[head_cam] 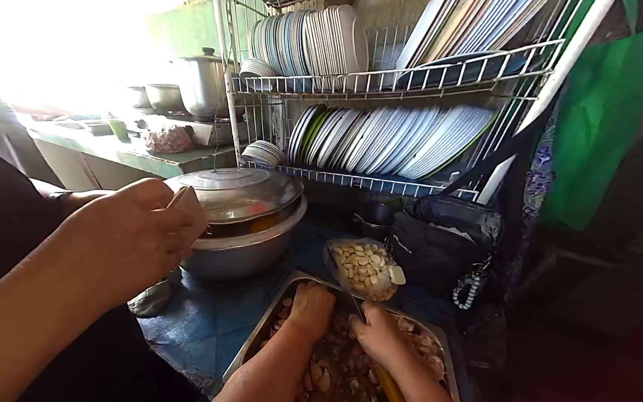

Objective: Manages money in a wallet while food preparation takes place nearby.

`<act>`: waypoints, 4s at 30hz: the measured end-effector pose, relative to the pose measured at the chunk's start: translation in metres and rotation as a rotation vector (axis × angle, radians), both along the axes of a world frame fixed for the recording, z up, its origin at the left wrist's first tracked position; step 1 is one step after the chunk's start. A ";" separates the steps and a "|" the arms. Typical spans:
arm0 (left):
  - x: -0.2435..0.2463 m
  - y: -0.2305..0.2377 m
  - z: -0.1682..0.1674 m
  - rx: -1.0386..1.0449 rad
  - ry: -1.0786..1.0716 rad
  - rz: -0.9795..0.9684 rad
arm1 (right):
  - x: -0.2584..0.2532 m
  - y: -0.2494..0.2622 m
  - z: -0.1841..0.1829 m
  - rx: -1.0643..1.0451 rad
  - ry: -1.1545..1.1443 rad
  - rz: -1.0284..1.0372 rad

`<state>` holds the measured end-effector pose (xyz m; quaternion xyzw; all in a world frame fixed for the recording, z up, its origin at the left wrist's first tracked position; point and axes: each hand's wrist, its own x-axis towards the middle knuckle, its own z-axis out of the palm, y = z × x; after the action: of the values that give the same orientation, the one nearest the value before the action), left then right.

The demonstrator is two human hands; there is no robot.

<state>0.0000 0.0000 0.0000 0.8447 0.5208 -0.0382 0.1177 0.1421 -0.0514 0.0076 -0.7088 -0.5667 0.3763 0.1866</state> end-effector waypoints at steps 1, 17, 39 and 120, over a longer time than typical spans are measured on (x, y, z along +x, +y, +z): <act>0.000 0.000 0.000 -0.017 0.041 0.021 | 0.002 0.001 0.001 -0.009 0.007 -0.005; -0.012 0.005 0.004 -0.101 -0.161 0.037 | 0.002 -0.001 0.001 0.095 0.107 -0.014; 0.001 0.005 -0.007 -0.039 0.021 0.017 | 0.003 0.001 0.000 0.052 0.066 -0.002; -0.017 -0.009 0.009 -0.878 -1.307 0.425 | -0.008 -0.005 -0.001 0.123 0.115 0.029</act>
<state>-0.0170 -0.0094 0.0089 0.4564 0.4338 0.2848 0.7228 0.1342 -0.0564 0.0069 -0.6648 -0.5875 0.3835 0.2567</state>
